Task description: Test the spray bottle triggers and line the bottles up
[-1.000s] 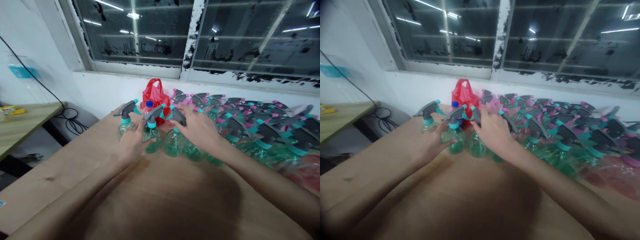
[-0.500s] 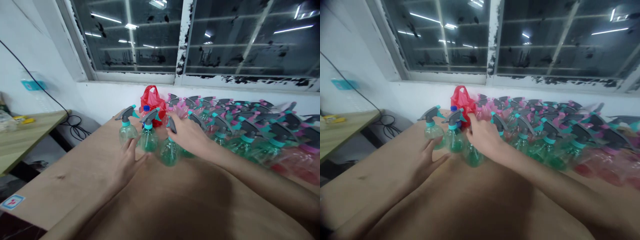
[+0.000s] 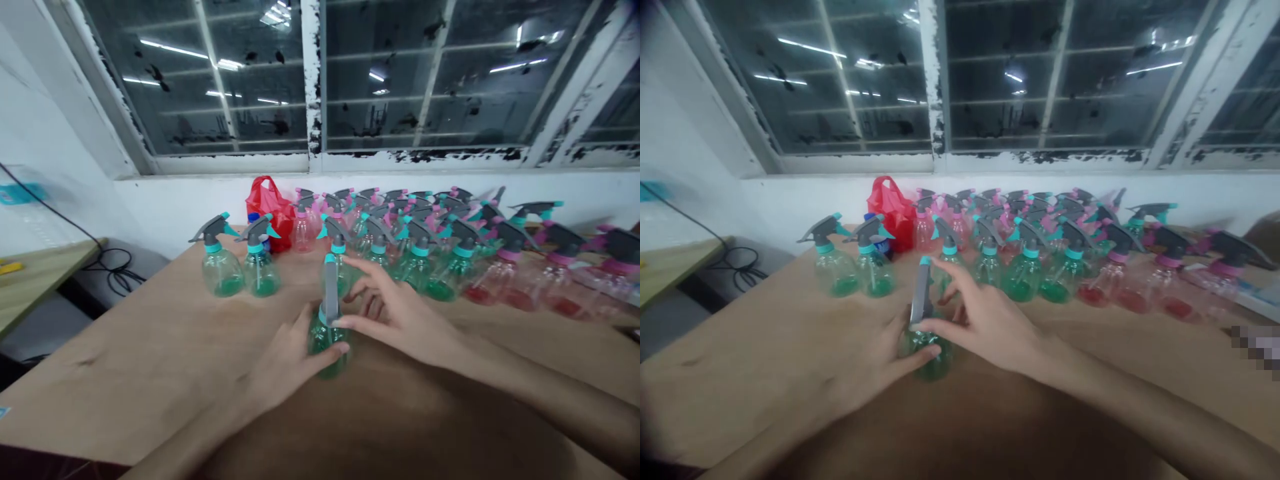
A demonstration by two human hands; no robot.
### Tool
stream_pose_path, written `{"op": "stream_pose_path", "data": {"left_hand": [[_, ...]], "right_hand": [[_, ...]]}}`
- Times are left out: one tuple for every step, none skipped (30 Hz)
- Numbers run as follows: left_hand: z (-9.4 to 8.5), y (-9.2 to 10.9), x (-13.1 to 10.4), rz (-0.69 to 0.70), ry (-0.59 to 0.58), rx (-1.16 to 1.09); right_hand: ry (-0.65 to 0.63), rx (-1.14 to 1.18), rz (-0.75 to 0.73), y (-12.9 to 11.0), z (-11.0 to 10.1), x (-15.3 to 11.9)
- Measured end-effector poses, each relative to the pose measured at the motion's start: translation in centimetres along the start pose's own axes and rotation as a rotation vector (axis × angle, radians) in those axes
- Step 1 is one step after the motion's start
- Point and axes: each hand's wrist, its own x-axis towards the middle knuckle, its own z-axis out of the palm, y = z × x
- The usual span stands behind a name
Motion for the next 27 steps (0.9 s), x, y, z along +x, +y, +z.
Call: {"op": "stream_pose_path", "data": {"left_hand": [[0.5, 0.3, 0.2, -0.008, -0.031, -0.005], [1.1, 0.6, 0.5, -0.013, -0.06, -0.008], [1.8, 0.9, 0.8, -0.008, -0.08, -0.019], [2.5, 1.2, 1.1, 0.006, -0.098, -0.038], [3.2, 1.5, 1.5, 0.018, -0.117, -0.055], [3.9, 1.7, 1.8, 0.024, -0.137, -0.068], [4.5, 2.0, 2.2, 0.027, -0.15, -0.077], [5.1, 2.3, 2.5, 0.032, -0.163, -0.081], [5.6, 2.5, 2.9, 0.043, -0.166, -0.083], [6.0, 2.7, 3.2, 0.056, -0.161, -0.082], [6.3, 3.0, 3.6, 0.066, -0.151, -0.078], [6.5, 3.2, 3.9, 0.074, -0.141, -0.074], [6.6, 3.4, 4.2, 0.078, -0.132, -0.073], [6.6, 3.6, 4.6, 0.077, -0.122, -0.078], [6.6, 3.9, 5.0, 0.072, -0.104, -0.092], [6.5, 4.2, 5.4, 0.066, -0.083, -0.111], [6.4, 4.4, 5.9, 0.063, -0.056, -0.135], [6.4, 4.7, 6.4, 0.064, -0.027, -0.162], [6.4, 5.0, 6.9, 0.074, -0.009, -0.184], [6.4, 5.2, 7.5, 0.093, -0.005, -0.204], [6.5, 5.4, 8.1, 0.116, -0.005, -0.225], [6.7, 5.5, 8.7, 0.141, -0.013, -0.241], [6.9, 5.6, 9.2, 0.164, -0.011, -0.253], [7.2, 5.6, 9.7, 0.184, -0.006, -0.266], [7.4, 5.5, 10.2, 0.199, -0.001, -0.279], [7.6, 5.4, 10.5, 0.205, 0.006, -0.292], [7.8, 5.3, 10.8, 0.203, 0.004, -0.303]], "right_hand": [[0.051, 0.048, 0.009, 1.4, 0.0, -1.4], [0.092, 0.065, 0.037, 2.7, 0.1, -2.7], [0.091, 0.055, 0.082, 4.0, 0.3, -3.9], [0.063, 0.037, 0.13, 5.1, 0.6, -5.0], [0.029, 0.024, 0.17, 6.0, 0.9, -6.0], [-0.012, 0.03, 0.179, 6.8, 1.1, -6.7], [-0.041, 0.051, 0.178, 7.3, 1.4, -7.3], [-0.054, 0.076, 0.181, 7.7, 1.6, -7.7], [-0.062, 0.103, 0.181, 8.0, 1.7, -7.9], [-0.055, 0.125, 0.181, 8.2, 1.9, -8.0], [-0.046, 0.14, 0.186, 8.3, 2.0, -8.0], [-0.037, 0.149, 0.194, 8.4, 2.1, -7.9], [-0.026, 0.151, 0.207, 8.4, 2.1, -7.8], [-0.02, 0.149, 0.222, 8.5, 2.2, -7.7], [-0.017, 0.144, 0.236, 8.5, 2.2, -7.5], [-0.015, 0.141, 0.248, 8.6, 2.2, -7.4], [-0.014, 0.14, 0.257, 8.7, 2.2, -7.3], [-0.01, 0.14, 0.26, 8.8, 2.1, -7.1], [-0.001, 0.14, 0.258, 8.9, 2.1, -7.0], [0.015, 0.138, 0.256, 9.0, 2.1, -6.9], [0.034, 0.133, 0.255, 9.1, 2.0, -6.8], [0.051, 0.125, 0.256, 9.2, 2.0, -6.7], [0.064, 0.115, 0.259, 9.3, 1.9, -6.7], [0.072, 0.104, 0.262, 9.4, 1.9, -6.6], [0.072, 0.094, 0.263, 9.7, 1.8, -6.7], [0.061, 0.083, 0.25, 10.0, 1.6, -6.7], [0.042, 0.068, 0.223, 10.3, 1.4, -6.8]]}}
